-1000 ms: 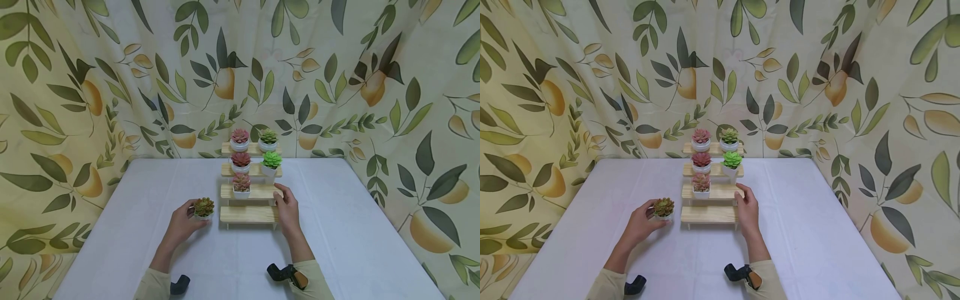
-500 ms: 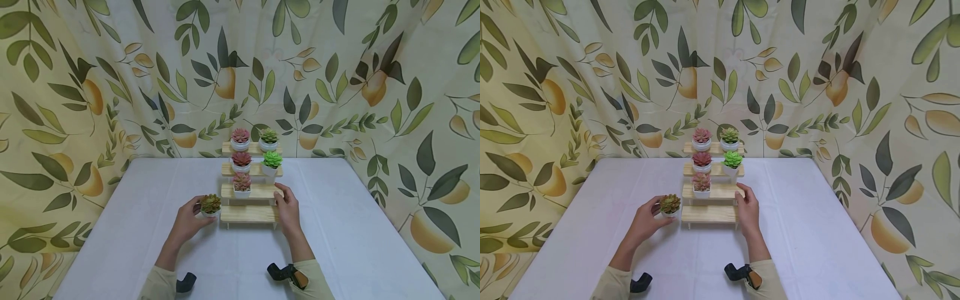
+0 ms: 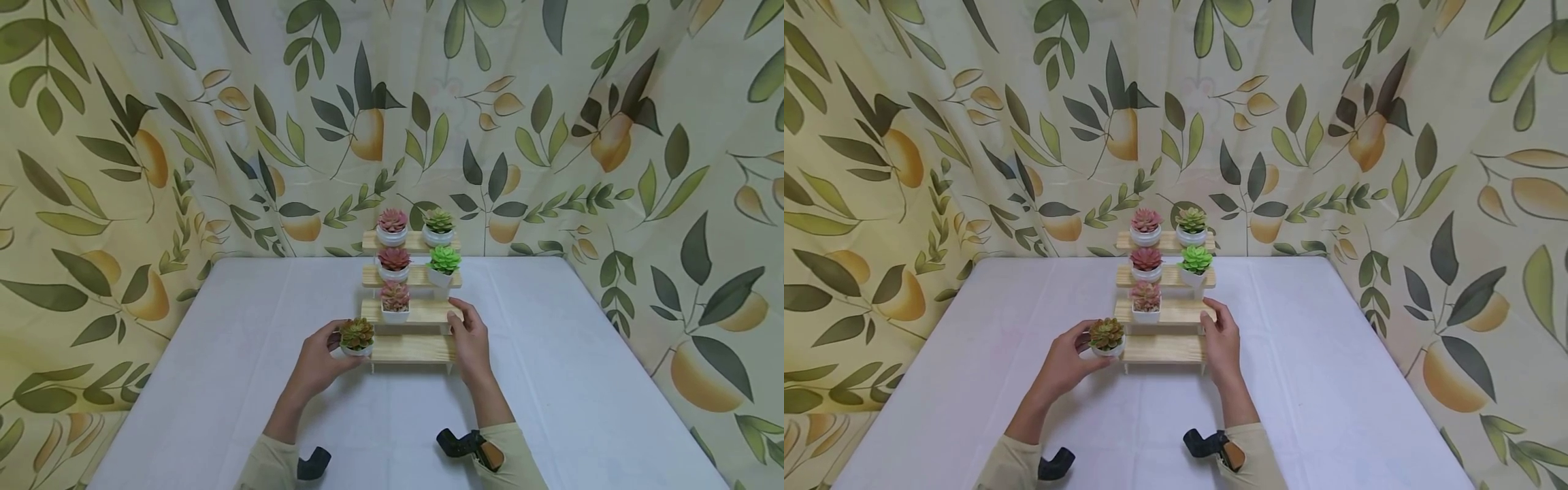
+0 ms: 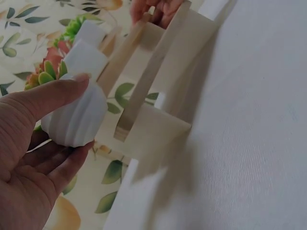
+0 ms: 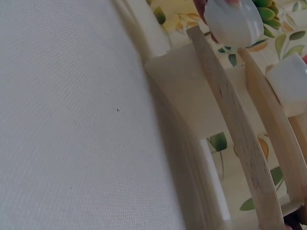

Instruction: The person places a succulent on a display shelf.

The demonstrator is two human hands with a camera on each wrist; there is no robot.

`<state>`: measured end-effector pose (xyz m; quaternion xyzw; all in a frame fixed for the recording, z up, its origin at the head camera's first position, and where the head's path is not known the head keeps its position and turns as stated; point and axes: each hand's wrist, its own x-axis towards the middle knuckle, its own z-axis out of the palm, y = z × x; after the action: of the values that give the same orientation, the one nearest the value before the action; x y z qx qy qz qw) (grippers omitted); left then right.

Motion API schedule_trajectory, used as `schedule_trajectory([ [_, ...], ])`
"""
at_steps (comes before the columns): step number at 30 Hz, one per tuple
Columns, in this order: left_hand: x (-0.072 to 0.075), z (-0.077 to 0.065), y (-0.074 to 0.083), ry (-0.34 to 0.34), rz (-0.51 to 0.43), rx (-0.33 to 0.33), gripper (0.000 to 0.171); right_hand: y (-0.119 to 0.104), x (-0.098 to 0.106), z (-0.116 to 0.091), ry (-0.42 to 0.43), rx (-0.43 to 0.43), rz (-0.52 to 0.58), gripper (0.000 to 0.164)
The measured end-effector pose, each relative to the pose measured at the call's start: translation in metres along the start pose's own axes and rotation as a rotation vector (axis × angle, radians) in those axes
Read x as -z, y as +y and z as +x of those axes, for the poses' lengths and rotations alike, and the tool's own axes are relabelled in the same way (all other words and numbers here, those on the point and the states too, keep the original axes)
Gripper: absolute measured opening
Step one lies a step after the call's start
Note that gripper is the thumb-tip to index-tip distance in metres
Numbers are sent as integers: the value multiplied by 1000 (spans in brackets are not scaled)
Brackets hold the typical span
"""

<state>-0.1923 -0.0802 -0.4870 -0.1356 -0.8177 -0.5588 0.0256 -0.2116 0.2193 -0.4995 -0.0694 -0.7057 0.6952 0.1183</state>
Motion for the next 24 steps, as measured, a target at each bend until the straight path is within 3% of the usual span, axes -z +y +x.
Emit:
schedule_trajectory([
  [24,-24,0,17,-34,-51,-36,72,-1,-2,1,6,0,2,34],
])
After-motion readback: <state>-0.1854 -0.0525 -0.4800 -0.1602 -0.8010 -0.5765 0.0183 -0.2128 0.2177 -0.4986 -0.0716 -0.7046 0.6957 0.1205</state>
